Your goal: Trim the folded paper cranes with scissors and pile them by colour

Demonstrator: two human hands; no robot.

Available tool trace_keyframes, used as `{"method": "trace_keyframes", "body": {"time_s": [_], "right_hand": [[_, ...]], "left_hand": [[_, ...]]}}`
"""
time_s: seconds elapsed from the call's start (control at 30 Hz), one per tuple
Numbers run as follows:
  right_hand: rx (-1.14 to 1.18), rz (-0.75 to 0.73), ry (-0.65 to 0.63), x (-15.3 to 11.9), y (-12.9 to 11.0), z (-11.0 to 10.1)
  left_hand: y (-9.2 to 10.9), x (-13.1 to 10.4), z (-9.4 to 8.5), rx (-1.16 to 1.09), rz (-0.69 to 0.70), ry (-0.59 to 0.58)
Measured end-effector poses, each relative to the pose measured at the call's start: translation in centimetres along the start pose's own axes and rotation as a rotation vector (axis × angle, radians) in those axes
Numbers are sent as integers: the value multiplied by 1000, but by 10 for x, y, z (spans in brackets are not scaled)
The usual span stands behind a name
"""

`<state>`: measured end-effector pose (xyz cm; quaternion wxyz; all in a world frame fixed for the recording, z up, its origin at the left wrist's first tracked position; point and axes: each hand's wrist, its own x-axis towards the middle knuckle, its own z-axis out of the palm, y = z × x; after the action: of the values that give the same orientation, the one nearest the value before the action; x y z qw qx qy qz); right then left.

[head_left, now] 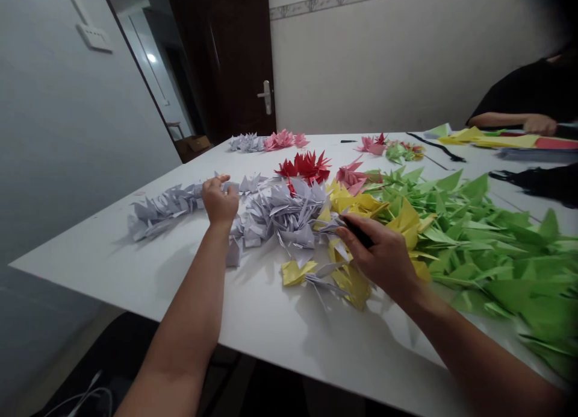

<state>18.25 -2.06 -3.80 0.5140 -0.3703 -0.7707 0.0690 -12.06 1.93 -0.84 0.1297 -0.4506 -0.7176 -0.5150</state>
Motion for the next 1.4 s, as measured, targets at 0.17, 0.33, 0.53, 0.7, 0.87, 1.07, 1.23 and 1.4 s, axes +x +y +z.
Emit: {"method": "trace_keyframes", "body": {"time_s": [0.17,0.33,0.53,0.7,0.87,1.07,1.23,1.4], "right_hand": [[-6,-35,1,-1,2,1],[-9,-64,4,-1,4,2],[-7,-58,-3,-1,2,1],[-26,-54,-5,-1,3,1],[-26,-52,-18,-1,3,1],[-25,-36,-25,-1,3,2],[-38,-29,-32,-1,6,2],[-39,-26,-47,-1,6,3]], "left_hand": [[-17,-2,7,220,-263,-226],[-30,2,14,161,-292,-329],[-50,17,1,276,-444,-65],[-69,16,6,305,-508,-95],[-74,17,10,324,-492,-88],[-79,19,10,285,-491,-54],[-90,20,12,205,-464,12],[-95,22,14,105,-414,116]]}}
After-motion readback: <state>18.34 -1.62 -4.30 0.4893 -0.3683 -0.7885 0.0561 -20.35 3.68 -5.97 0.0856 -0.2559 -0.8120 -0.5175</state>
